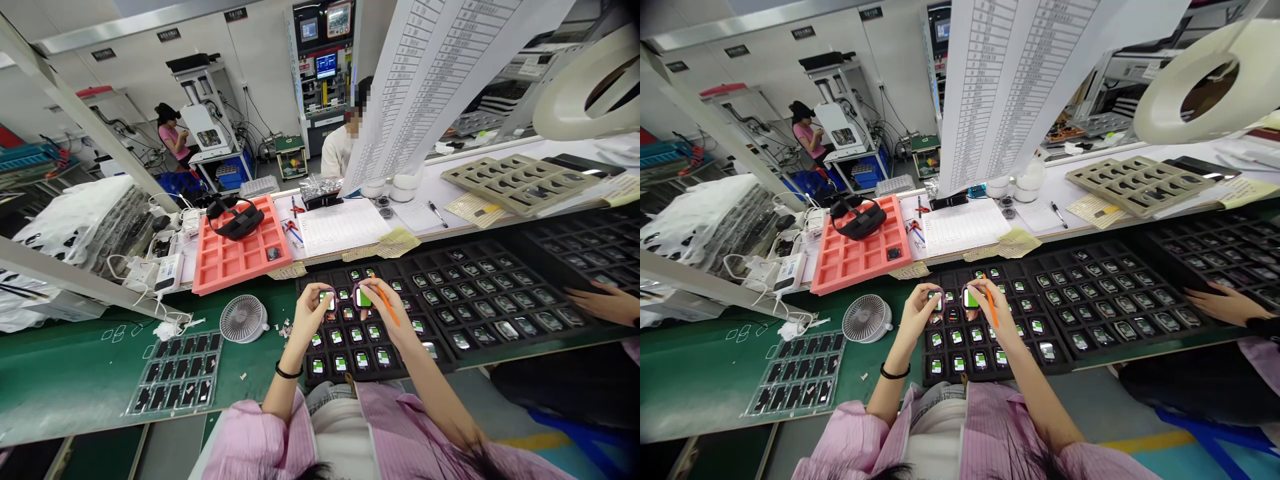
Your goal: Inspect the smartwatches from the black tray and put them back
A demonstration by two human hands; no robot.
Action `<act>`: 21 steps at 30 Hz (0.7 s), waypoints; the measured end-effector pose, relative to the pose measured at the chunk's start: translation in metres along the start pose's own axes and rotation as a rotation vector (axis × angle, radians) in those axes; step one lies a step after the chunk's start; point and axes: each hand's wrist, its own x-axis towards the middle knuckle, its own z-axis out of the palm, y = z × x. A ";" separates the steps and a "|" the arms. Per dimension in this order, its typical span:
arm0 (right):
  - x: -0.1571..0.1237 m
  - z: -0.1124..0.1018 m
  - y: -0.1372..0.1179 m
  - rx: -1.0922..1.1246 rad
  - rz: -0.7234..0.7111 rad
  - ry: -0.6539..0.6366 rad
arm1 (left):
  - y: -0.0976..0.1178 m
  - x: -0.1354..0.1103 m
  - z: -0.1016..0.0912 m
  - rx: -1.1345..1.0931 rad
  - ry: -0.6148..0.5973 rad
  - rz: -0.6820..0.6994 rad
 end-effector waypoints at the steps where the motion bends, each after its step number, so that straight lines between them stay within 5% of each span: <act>1: 0.000 0.001 0.000 -0.005 0.002 0.007 | 0.000 0.001 0.000 0.004 0.011 -0.007; 12: 0.006 -0.005 0.021 -0.031 -0.053 -0.142 | -0.006 -0.002 -0.003 0.012 -0.108 0.017; 21: 0.006 -0.009 0.021 -0.031 -0.059 -0.140 | -0.018 0.003 -0.010 0.015 -0.127 -0.003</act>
